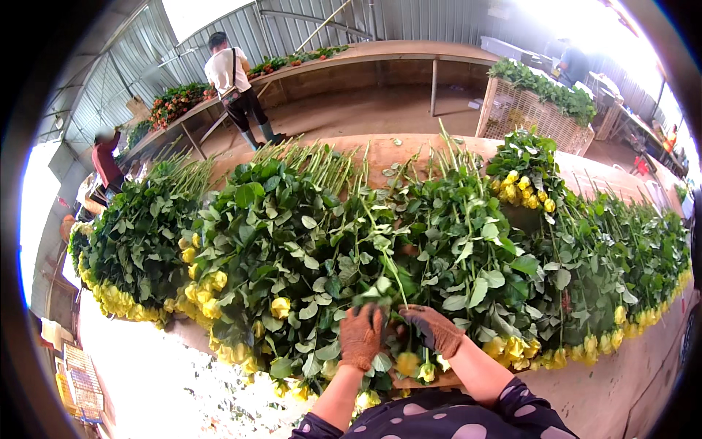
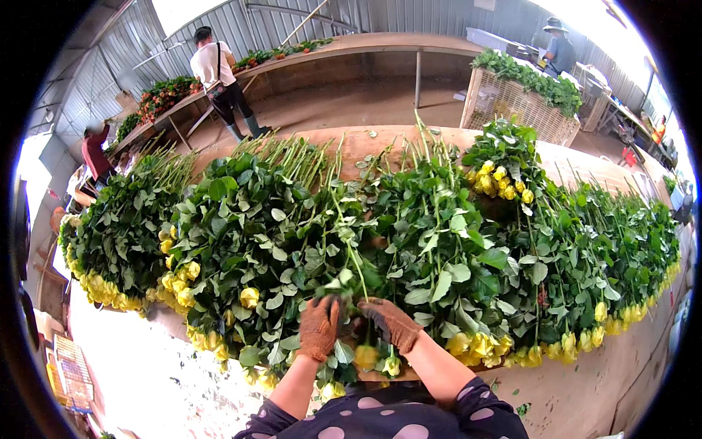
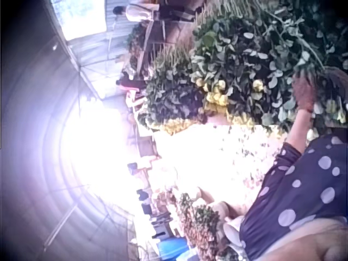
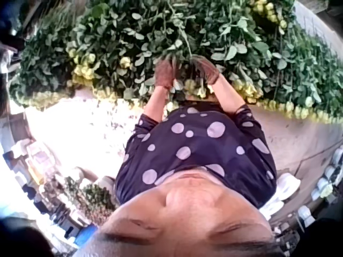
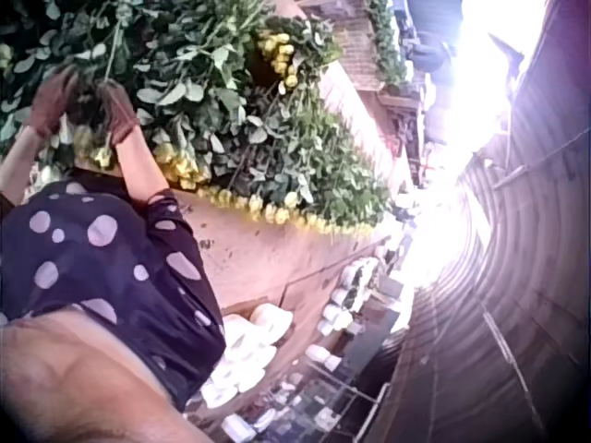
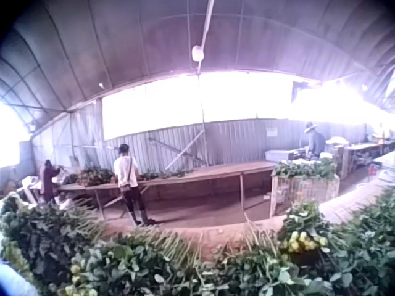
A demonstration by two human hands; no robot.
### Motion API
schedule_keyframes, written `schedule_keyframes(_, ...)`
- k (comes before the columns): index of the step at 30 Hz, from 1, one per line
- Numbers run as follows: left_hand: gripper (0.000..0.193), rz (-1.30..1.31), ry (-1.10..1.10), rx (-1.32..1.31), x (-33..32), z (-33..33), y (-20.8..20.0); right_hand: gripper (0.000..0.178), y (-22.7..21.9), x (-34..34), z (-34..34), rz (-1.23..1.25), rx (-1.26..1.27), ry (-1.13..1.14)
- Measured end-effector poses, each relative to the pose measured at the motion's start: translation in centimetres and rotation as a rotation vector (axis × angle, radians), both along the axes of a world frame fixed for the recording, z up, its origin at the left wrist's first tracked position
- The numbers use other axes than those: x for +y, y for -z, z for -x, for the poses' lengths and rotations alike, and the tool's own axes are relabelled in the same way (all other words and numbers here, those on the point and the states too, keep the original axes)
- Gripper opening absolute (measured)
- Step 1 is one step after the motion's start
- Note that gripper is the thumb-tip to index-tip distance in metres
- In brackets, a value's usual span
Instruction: The person repeatedly picks up yellow roses from a large pile on a table, removes leaves from the stems by hand, and places the trimmed stems back on the table. The process is continuous and repetitive throughout the clip.
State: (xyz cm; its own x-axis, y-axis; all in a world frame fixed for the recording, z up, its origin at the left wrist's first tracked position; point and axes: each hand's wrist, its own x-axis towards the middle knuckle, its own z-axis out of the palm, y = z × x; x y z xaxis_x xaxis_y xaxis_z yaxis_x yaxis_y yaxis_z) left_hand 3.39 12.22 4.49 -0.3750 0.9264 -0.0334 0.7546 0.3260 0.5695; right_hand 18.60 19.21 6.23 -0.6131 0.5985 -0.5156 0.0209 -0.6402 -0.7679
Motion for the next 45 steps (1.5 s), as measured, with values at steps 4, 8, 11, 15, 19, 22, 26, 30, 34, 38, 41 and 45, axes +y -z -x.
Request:
schedule_keyframes(4, 0.057, 0.349, -0.149, 0.463, -3.3, 3.2, 8.9, 0.04, -11.1, -2.4, -2.4, 0.077, 0.387, 0.193)
schedule_keyframes(8, 0.026, 0.287, -0.231, 0.428, -3.1, 5.3, 10.8, 0.046, -16.8, -5.4, -8.4, -0.175, 0.198, 0.176)
schedule_keyframes(11, 0.023, -0.002, -0.15, -0.265, -2.8, 7.8, 10.9, 0.043, -14.2, -4.4, -15.1, -0.438, -0.051, 0.509)
schedule_keyframes(15, 0.029, -0.256, -0.112, -1.446, -2.8, 8.3, 2.3, 0.044, -11.4, -3.2, -23.8, -0.491, -0.012, 0.787)
schedule_keyframes(19, 0.034, -0.163, -0.098, -1.347, -3.3, 8.1, -1.3, 0.043, -8.0, -1.1, -29.7, -0.507, -0.097, 0.869)
schedule_keyframes(22, 0.036, -0.071, -0.173, -1.348, -2.5, 7.3, 0.6, 0.04, -0.8, 0.7, -36.6, -0.422, -0.263, 0.888)
schedule_keyframes(26, 0.043, -0.011, -0.143, -1.25, -2.3, 5.7, 1.4, 0.037, 3.5, 0.9, -39.3, -0.41, -0.49, 0.772)
schedule_keyframes(30, 0.042, -0.019, -0.094, -1.18, -2.6, 7.1, 2.4, 0.036, 2.9, 1.1, -37.8, -0.414, -0.445, 0.873)
schedule_keyframes(34, 0.039, 0.058, -0.177, -1.123, -2.6, 7.4, 2.6, 0.034, -1.2, 0.9, -35.4, -0.555, -0.196, 0.941)
schedule_keyframes(38, 0.036, 0.058, 0.109, -0.6, -3.4, 10.4, 8.9, 0.039, -4.0, 2.9, -32.2, -0.647, -0.131, 0.998)
schedule_keyframes(41, 0.04, 0.088, -0.034, -0.776, -3.4, 9.7, 7.8, 0.051, -7.2, 4.6, -28.2, -0.708, -0.07, 1.018)
schedule_keyframes(45, 0.046, 0.184, -0.49, -1.325, -3.1, 7.4, 4.9, 0.055, -7.2, 5.9, -28.9, -0.781, -0.079, 0.903)
